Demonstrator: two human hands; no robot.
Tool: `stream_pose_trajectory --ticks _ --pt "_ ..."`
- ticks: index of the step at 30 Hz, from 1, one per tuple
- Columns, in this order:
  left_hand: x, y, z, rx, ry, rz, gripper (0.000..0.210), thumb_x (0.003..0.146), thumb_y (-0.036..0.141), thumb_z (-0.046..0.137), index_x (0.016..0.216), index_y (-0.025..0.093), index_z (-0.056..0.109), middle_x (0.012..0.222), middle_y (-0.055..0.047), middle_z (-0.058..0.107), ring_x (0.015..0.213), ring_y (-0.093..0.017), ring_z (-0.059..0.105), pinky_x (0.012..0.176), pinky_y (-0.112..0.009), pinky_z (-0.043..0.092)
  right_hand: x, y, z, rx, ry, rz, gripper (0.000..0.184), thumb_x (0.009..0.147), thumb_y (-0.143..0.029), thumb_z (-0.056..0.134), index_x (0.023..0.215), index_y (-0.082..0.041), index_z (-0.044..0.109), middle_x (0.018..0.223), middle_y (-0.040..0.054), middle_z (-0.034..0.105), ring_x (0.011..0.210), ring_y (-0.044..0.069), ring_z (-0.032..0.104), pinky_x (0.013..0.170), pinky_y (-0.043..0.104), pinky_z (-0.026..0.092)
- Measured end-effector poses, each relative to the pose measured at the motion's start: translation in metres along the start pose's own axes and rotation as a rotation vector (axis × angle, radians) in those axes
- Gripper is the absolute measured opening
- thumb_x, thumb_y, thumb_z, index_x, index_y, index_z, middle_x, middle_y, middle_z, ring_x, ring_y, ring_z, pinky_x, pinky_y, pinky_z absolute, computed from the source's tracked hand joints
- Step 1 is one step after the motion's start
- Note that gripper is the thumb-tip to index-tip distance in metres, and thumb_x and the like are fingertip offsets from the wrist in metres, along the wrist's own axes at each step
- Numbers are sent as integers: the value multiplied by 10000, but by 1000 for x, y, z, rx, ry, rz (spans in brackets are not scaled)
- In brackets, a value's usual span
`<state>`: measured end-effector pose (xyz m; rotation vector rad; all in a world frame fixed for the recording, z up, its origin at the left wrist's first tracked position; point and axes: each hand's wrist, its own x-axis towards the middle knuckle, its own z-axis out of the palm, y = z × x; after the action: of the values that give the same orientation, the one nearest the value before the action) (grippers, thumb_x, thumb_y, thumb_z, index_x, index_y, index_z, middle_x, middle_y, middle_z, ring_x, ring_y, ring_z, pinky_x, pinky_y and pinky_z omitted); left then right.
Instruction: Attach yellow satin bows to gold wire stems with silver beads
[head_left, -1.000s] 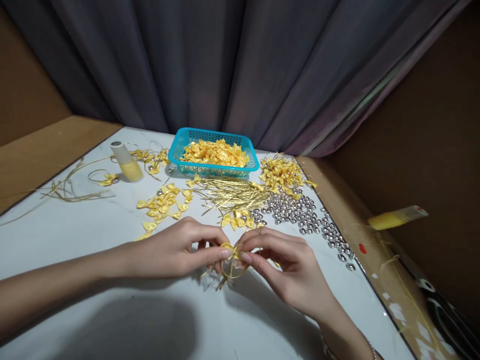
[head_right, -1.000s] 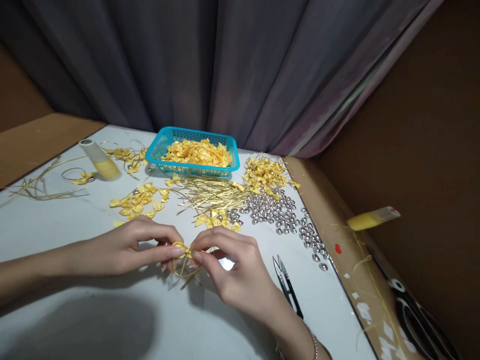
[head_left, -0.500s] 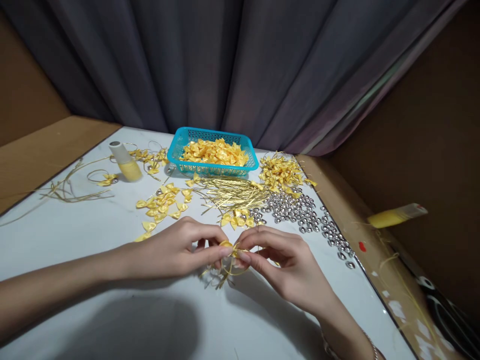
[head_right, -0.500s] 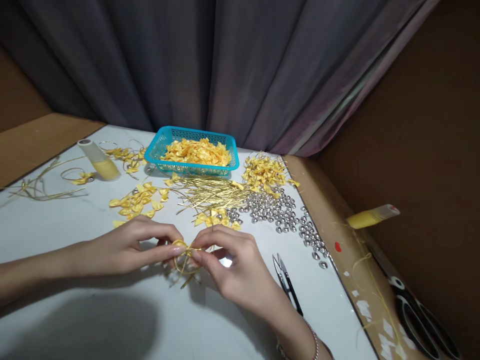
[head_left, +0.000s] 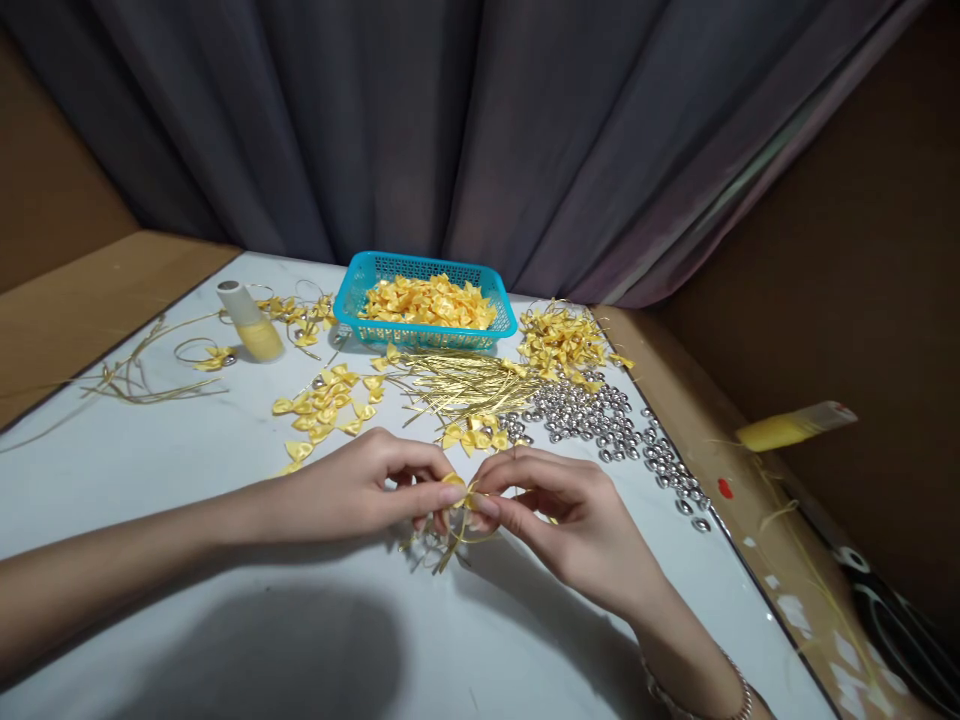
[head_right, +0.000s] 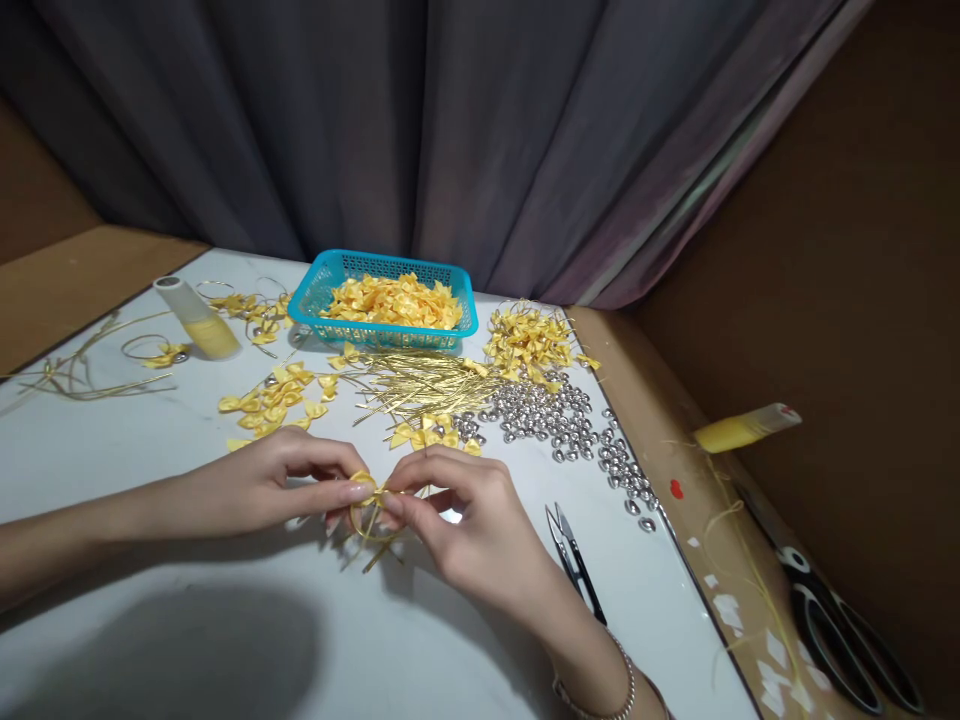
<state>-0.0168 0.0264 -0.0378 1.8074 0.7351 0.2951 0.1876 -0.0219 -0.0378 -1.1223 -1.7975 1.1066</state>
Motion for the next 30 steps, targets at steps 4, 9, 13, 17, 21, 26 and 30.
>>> stream_pose_trajectory --ticks 4,9,13,17,21,26,30 --pt "1 1 -2 -33 -13 -8 288 918 348 461 837 155 659 673 14 645 585 -74 540 554 -161 395 1 0 0 2 2 15 99 817 -154 588 758 -166 666 780 54 666 710 144 616 588 259 516" --pt "1 0 -3 10 -1 3 269 901 346 474 849 153 654 677 9 648 603 -85 559 559 -168 408 1 0 -1 -2 10 35 99 810 -151 591 751 -159 670 783 58 671 720 147 618 581 255 514" --pt "-4 1 -1 244 129 85 179 842 322 549 874 164 628 698 13 635 583 -90 541 554 -180 416 1 1 -2 20 19 73 99 807 -162 597 739 -156 668 790 61 671 736 153 618 584 259 516" --pt "-8 3 4 333 233 93 226 805 369 607 939 190 576 820 7 639 637 -99 565 603 -193 447 1 4 -3 47 18 101 99 805 -164 597 735 -161 668 808 63 668 738 154 620 584 263 518" --pt "-4 1 4 154 188 -52 230 836 415 563 884 190 576 783 9 650 664 -111 586 589 -190 442 1 4 -2 30 25 76 99 800 -150 595 735 -159 669 787 60 668 721 149 612 587 266 517" --pt "6 -3 2 -128 20 -210 330 886 446 460 830 155 604 737 -16 680 588 -105 575 557 -196 456 1 3 -1 14 30 49 98 798 -138 593 729 -149 661 773 64 666 701 144 603 577 259 508" --pt "5 -5 7 -97 24 -99 319 919 390 421 832 162 627 746 1 668 628 -92 577 606 -178 458 2 4 -2 -11 34 49 101 789 -109 594 729 -146 665 767 59 669 708 142 605 608 262 500"
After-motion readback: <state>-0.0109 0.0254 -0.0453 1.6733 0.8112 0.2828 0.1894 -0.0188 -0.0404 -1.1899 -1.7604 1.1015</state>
